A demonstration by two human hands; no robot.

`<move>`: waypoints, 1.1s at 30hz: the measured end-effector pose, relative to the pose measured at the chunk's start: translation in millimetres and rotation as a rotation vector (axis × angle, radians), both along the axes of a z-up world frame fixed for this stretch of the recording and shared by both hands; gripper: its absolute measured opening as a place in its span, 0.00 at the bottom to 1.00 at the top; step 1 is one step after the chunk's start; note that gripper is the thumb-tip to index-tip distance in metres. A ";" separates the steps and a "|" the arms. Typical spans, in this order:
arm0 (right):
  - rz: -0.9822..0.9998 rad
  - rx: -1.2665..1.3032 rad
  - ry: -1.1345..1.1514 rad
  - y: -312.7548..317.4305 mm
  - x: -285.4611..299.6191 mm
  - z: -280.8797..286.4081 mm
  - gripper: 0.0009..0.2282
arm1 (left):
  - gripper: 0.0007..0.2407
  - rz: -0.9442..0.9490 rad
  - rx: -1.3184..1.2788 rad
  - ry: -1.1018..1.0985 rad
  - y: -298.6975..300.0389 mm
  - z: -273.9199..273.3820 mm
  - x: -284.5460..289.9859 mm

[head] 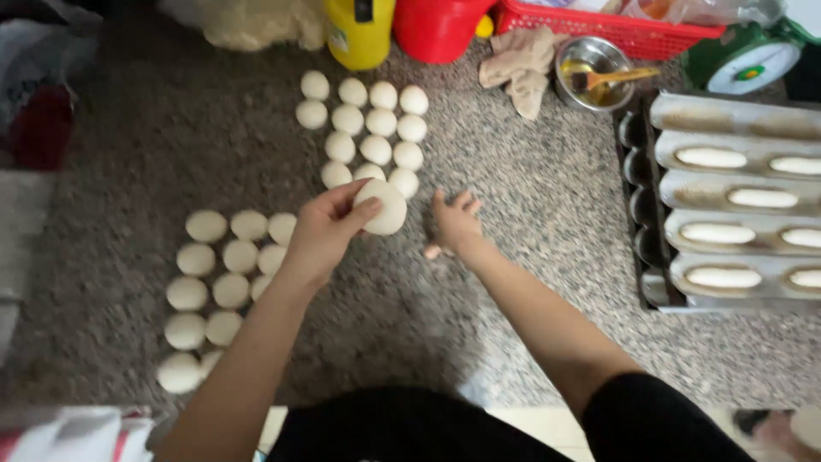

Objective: Shaping small portions of dough into elongated bread rolls and placing them into a specialized baking tray.

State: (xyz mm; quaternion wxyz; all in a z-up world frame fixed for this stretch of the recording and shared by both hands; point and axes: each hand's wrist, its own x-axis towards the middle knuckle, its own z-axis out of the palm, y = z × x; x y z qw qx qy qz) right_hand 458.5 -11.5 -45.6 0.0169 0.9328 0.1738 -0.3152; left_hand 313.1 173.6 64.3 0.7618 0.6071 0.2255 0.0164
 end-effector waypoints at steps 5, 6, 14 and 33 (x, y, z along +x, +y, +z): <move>-0.207 0.652 0.132 -56.0 -13.6 -54.5 0.31 | 0.20 -0.038 0.086 0.027 -65.0 9.8 -25.3; -0.485 1.188 0.392 -64.4 -20.5 -54.1 0.28 | 0.20 -0.055 0.118 -0.008 -75.9 12.6 -27.8; -0.870 1.478 0.834 -153.3 -102.1 101.9 0.22 | 0.25 -0.153 0.404 -0.048 -192.6 8.7 -28.5; -0.540 1.590 -0.398 -164.2 -120.3 109.9 0.16 | 0.13 0.256 0.607 -0.342 -270.6 11.6 -3.0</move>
